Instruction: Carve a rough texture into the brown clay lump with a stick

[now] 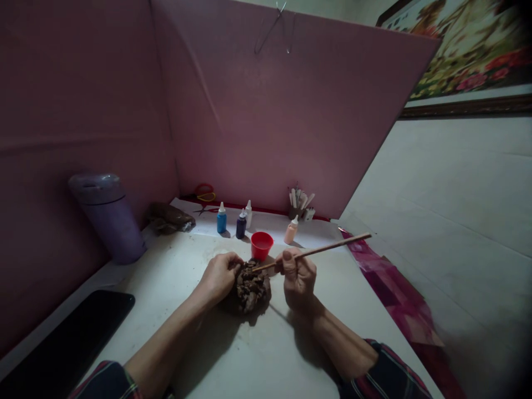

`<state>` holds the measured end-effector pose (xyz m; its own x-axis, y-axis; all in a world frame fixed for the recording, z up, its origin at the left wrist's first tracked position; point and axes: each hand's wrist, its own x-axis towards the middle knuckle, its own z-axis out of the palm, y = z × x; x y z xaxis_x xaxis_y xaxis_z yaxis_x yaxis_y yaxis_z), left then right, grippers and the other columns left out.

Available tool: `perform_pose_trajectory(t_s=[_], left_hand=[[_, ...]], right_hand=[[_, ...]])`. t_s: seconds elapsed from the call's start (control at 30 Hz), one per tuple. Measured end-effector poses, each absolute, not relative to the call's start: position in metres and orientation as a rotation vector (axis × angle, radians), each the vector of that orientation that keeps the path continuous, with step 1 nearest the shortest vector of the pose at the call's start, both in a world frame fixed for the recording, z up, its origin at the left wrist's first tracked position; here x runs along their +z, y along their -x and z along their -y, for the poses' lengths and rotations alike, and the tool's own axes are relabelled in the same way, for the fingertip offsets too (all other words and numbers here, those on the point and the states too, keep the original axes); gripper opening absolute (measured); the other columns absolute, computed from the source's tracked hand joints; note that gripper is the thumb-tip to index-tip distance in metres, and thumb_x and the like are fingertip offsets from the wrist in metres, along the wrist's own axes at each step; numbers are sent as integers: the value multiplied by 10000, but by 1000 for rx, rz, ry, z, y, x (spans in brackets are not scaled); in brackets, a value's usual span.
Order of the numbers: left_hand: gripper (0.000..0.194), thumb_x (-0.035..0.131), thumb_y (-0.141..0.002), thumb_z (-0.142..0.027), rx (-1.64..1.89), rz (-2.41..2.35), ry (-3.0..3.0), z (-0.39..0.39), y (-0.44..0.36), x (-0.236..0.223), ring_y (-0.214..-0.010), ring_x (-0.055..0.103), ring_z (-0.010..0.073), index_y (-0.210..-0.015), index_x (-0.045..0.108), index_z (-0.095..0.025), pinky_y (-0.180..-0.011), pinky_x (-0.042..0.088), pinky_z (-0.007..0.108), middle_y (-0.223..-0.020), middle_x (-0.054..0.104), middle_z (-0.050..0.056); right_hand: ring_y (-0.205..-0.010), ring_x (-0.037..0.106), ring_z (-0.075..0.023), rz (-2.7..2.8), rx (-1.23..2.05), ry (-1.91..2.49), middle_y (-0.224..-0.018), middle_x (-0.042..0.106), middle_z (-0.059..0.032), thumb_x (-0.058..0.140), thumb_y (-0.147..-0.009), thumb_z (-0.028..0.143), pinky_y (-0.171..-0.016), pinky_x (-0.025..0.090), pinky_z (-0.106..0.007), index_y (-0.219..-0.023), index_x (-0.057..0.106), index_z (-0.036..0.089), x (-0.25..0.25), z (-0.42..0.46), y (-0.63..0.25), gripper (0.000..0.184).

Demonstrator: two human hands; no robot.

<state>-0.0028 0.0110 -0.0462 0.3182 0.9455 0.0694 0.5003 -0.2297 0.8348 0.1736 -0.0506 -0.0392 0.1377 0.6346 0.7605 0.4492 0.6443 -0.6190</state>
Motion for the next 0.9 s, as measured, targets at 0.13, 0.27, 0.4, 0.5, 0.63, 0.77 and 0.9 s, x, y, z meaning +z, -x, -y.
perform_pose_trajectory(t_s=[0.13, 0.27, 0.4, 0.5, 0.63, 0.77, 0.9], left_hand=[[203, 506, -757, -215, 810, -1269, -1858, -13, 3, -50, -798, 640, 215, -800, 697, -158, -732, 447, 294, -812, 717, 79], [189, 521, -745, -223, 825, -1263, -1843, -15, 3, -52, -782, 642, 210, -784, 694, -160, -716, 451, 287, -795, 716, 72], [185, 515, -745, -234, 844, -1257, -1837, -14, 2, -51, -757, 638, 205, -760, 686, -163, -697, 450, 284, -766, 710, 62], [186, 508, -748, -236, 850, -1278, -1850, -14, 1, -49, -767, 636, 210, -763, 678, -163, -710, 455, 294, -773, 707, 64], [233, 492, -775, -266, 936, -1283, -1849, -21, -1, -49, -903, 637, 228, -860, 680, -157, -835, 460, 325, -923, 717, 87], [316, 460, -803, -320, 926, -1179, -1814, -29, -4, -52, -968, 635, 240, -954, 673, -143, -887, 464, 346, -999, 708, 103], [360, 426, -806, -330, 837, -1091, -1781, -31, -9, -50, -953, 645, 251, -972, 673, -127, -882, 481, 367, -989, 708, 113]], right_hand=[[-546, 484, -119, 1592, 209, 1014, -622, 505, 16, 435, -964, 266, -537, 396, -241, -721, 516, 194, -38, 46, -172, 266], [-537, 458, -109, 1669, 210, 1021, -619, 483, 25, 421, -966, 236, -528, 371, -231, -729, 498, 193, -40, 47, -169, 253], [-580, 483, -120, 1772, 131, 959, -653, 506, 11, 430, -950, 190, -559, 390, -240, -765, 516, 191, -43, 51, -168, 205], [-600, 495, -130, 1797, 112, 942, -673, 517, -1, 426, -946, 181, -570, 407, -249, -772, 515, 193, -46, 52, -167, 196], [-613, 502, -136, 1756, 104, 922, -667, 506, 3, 420, -951, 191, -576, 417, -255, -759, 513, 199, -48, 55, -167, 215], [-597, 517, -122, 1548, 74, 909, -679, 530, 5, 400, -971, 198, -574, 427, -245, -776, 535, 195, -47, 57, -171, 237], [-528, 523, -109, 1344, 27, 1007, -619, 530, 21, 398, -985, 237, -534, 432, -231, -774, 546, 189, -44, 50, -184, 262]])
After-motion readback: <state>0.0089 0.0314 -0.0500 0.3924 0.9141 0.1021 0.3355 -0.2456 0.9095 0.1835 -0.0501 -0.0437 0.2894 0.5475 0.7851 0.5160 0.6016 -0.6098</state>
